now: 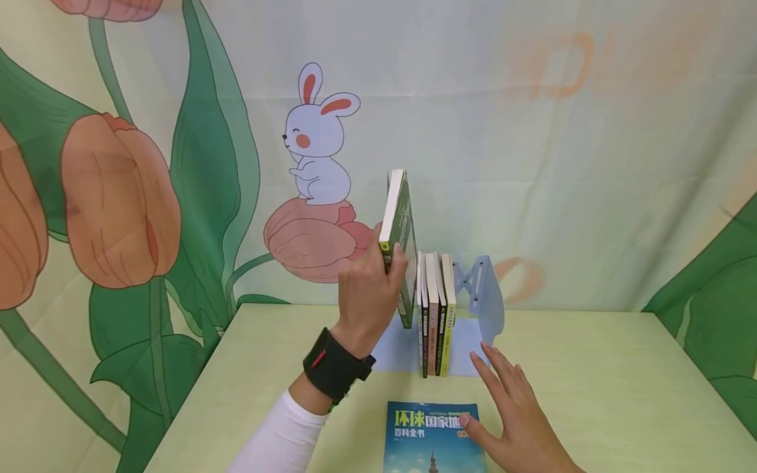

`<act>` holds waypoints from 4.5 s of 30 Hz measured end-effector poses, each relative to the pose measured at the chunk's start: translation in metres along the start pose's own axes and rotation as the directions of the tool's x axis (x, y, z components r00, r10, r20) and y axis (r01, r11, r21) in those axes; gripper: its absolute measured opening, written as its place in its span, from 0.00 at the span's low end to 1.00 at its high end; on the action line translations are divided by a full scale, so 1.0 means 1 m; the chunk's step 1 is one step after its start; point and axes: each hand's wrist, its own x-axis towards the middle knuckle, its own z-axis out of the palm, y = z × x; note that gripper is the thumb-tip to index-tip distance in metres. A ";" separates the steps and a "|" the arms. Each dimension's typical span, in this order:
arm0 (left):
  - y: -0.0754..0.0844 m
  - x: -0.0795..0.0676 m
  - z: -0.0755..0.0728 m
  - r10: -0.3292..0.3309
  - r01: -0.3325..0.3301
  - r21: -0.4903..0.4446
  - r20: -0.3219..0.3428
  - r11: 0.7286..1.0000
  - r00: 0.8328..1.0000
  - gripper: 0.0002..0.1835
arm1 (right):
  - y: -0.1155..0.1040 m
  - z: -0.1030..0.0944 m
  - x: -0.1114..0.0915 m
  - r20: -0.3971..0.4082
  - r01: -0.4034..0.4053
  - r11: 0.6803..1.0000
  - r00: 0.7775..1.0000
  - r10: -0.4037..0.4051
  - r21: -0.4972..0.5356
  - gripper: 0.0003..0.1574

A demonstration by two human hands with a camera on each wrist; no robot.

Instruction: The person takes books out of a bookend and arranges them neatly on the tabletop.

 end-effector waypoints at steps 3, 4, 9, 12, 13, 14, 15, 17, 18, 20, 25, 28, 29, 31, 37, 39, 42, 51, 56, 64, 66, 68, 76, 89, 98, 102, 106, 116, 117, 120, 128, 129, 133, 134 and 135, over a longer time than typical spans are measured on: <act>0.002 0.000 -0.003 -0.005 0.005 -0.007 -0.004 1.000 1.000 0.22 | 0.000 0.000 0.000 -0.002 -0.002 1.000 1.000 0.002 -0.005 0.55; 0.002 0.000 -0.004 -0.007 0.007 -0.008 -0.008 1.000 1.000 0.22 | 0.000 0.000 0.001 -0.001 -0.003 1.000 1.000 0.003 -0.004 0.55; 0.007 0.000 -0.009 0.001 -0.002 -0.023 -0.031 1.000 1.000 0.22 | 0.000 -0.002 0.003 -0.027 0.041 0.999 0.999 -0.041 0.003 0.54; 0.010 -0.001 -0.012 0.017 -0.019 -0.036 -0.051 0.999 0.999 0.22 | 0.001 -0.004 0.006 -0.076 0.100 0.995 0.992 -0.099 0.002 0.54; 0.010 -0.001 -0.013 0.024 -0.026 -0.040 -0.057 0.999 0.998 0.22 | 0.001 -0.005 0.008 -0.085 0.109 0.994 0.990 -0.109 0.000 0.55; 0.011 -0.002 -0.014 0.030 -0.032 -0.042 -0.062 0.999 0.998 0.22 | 0.001 -0.006 0.009 -0.087 0.110 0.994 0.990 -0.110 -0.002 0.54; 0.012 -0.002 -0.015 0.035 -0.038 -0.045 -0.067 0.998 0.997 0.22 | 0.001 -0.006 0.011 -0.088 0.110 0.994 0.990 -0.110 -0.001 0.54; 0.013 -0.004 -0.016 0.042 -0.046 -0.048 -0.072 0.998 0.997 0.21 | 0.001 -0.009 0.014 -0.084 0.102 0.995 0.991 -0.100 0.016 0.54; 0.014 -0.004 -0.017 0.045 -0.048 -0.049 -0.074 0.998 0.996 0.22 | 0.000 -0.010 0.015 -0.076 0.092 0.995 0.993 -0.090 0.026 0.54; 0.015 -0.006 -0.018 0.047 -0.051 -0.049 -0.079 0.997 0.996 0.22 | -0.001 -0.013 0.018 -0.071 0.083 0.996 0.994 -0.079 0.045 0.55; 0.016 -0.009 -0.020 0.061 -0.067 -0.051 -0.101 0.996 0.993 0.21 | -0.002 -0.018 0.026 -0.093 0.082 0.994 0.993 -0.075 0.078 0.55; 0.015 -0.010 -0.020 0.074 -0.080 -0.049 -0.116 0.996 0.991 0.20 | -0.002 -0.021 0.029 -0.099 0.077 0.994 0.993 -0.068 0.082 0.55; 0.015 -0.011 -0.020 0.077 -0.084 -0.050 -0.120 0.995 0.990 0.20 | -0.002 -0.021 0.029 -0.100 0.075 0.994 0.993 -0.067 0.079 0.55; 0.015 -0.012 -0.020 0.084 -0.091 -0.047 -0.130 0.995 0.988 0.20 | -0.002 -0.023 0.030 -0.103 0.080 0.994 0.992 -0.072 0.077 0.55; 0.017 -0.015 -0.024 0.096 -0.106 -0.067 -0.138 0.992 0.986 0.22 | -0.002 -0.028 0.034 -0.139 0.119 0.990 0.985 -0.107 0.081 0.55; 0.019 -0.017 -0.025 0.097 -0.107 -0.077 -0.130 0.991 0.987 0.22 | -0.002 -0.030 0.036 -0.144 0.122 0.989 0.984 -0.109 0.087 0.55; 0.021 -0.020 -0.026 0.098 -0.109 -0.088 -0.117 0.990 0.988 0.20 | -0.002 -0.033 0.038 -0.147 0.127 0.987 0.983 -0.112 0.096 0.55; 0.026 -0.029 -0.029 0.109 -0.122 -0.121 -0.110 0.985 0.988 0.20 | -0.002 -0.040 0.045 -0.144 0.136 0.980 0.983 -0.115 0.142 0.53; 0.029 -0.034 -0.030 0.104 -0.117 -0.150 -0.091 0.982 0.990 0.22 | 0.001 -0.043 0.048 -0.125 0.134 0.974 0.986 -0.112 0.180 0.54; 0.033 -0.042 -0.033 0.104 -0.117 -0.181 -0.082 0.976 0.991 0.24 | 0.001 -0.047 0.051 -0.120 0.123 0.966 0.988 -0.098 0.227 0.53; 0.034 -0.044 -0.034 0.106 -0.120 -0.182 -0.083 0.976 0.991 0.25 | 0.000 -0.048 0.051 -0.119 0.118 0.966 0.989 -0.092 0.230 0.53; 0.035 -0.045 -0.036 0.108 -0.122 -0.184 -0.083 0.975 0.991 0.25 | 0.000 -0.048 0.052 -0.118 0.114 0.966 0.989 -0.089 0.231 0.53; 0.037 -0.048 -0.039 0.103 -0.119 -0.221 -0.084 0.968 0.991 0.25 | 0.000 -0.050 0.054 -0.114 0.106 0.967 0.990 -0.082 0.230 0.53; 0.035 -0.055 -0.042 0.016 -0.028 -0.337 -0.039 0.941 0.999 0.20 | -0.001 -0.056 0.056 -0.141 0.144 0.959 0.984 -0.112 0.245 0.52; 0.034 -0.060 -0.044 -0.011 0.009 -0.333 -0.005 0.943 1.000 0.21 | 0.000 -0.054 0.058 -0.119 0.133 0.958 0.987 -0.105 0.255 0.51; 0.033 -0.061 -0.045 -0.002 0.002 -0.341 0.000 0.940 1.000 0.20 | 0.000 -0.052 0.062 -0.113 0.135 0.955 0.988 -0.108 0.264 0.50; 0.033 -0.063 -0.046 0.012 -0.008 -0.362 0.009 0.932 1.000 0.17 | 0.000 -0.051 0.064 -0.117 0.147 0.950 0.986 -0.119 0.276 0.48; 0.035 -0.069 -0.049 -0.002 0.020 -0.434 0.042 0.901 0.999 0.14 | -0.003 -0.050 0.066 -0.102 0.162 0.932 0.985 -0.136 0.323 0.46; 0.035 -0.070 -0.049 -0.006 0.025 -0.440 0.045 0.898 0.999 0.13 | -0.003 -0.050 0.066 -0.099 0.159 0.932 0.986 -0.133 0.326 0.46; 0.037 -0.070 -0.051 -0.016 0.038 -0.446 0.052 0.894 0.999 0.13 | -0.003 -0.049 0.067 -0.092 0.151 0.931 0.988 -0.127 0.331 0.46; 0.036 -0.072 -0.051 -0.035 0.066 -0.494 0.072 0.867 0.997 0.12 | 0.001 -0.045 0.067 -0.055 0.147 0.911 0.989 -0.137 0.386 0.45; 0.036 -0.073 -0.051 -0.040 0.075 -0.505 0.079 0.860 0.996 0.13 | 0.002 -0.045 0.067 -0.044 0.146 0.902 0.989 -0.140 0.405 0.45; 0.036 -0.074 -0.051 -0.063 0.106 -0.538 0.097 0.836 0.993 0.13 | 0.001 -0.045 0.066 -0.013 0.147 0.874 0.987 -0.159 0.463 0.43; 0.036 -0.075 -0.051 -0.073 0.120 -0.548 0.107 0.828 0.992 0.13 | 0.001 -0.045 0.065 -0.005 0.149 0.863 0.986 -0.167 0.483 0.42; 0.036 -0.075 -0.051 -0.082 0.134 -0.559 0.117 0.818 0.990 0.13 | 0.001 -0.045 0.065 0.000 0.151 0.854 0.985 -0.173 0.498 0.42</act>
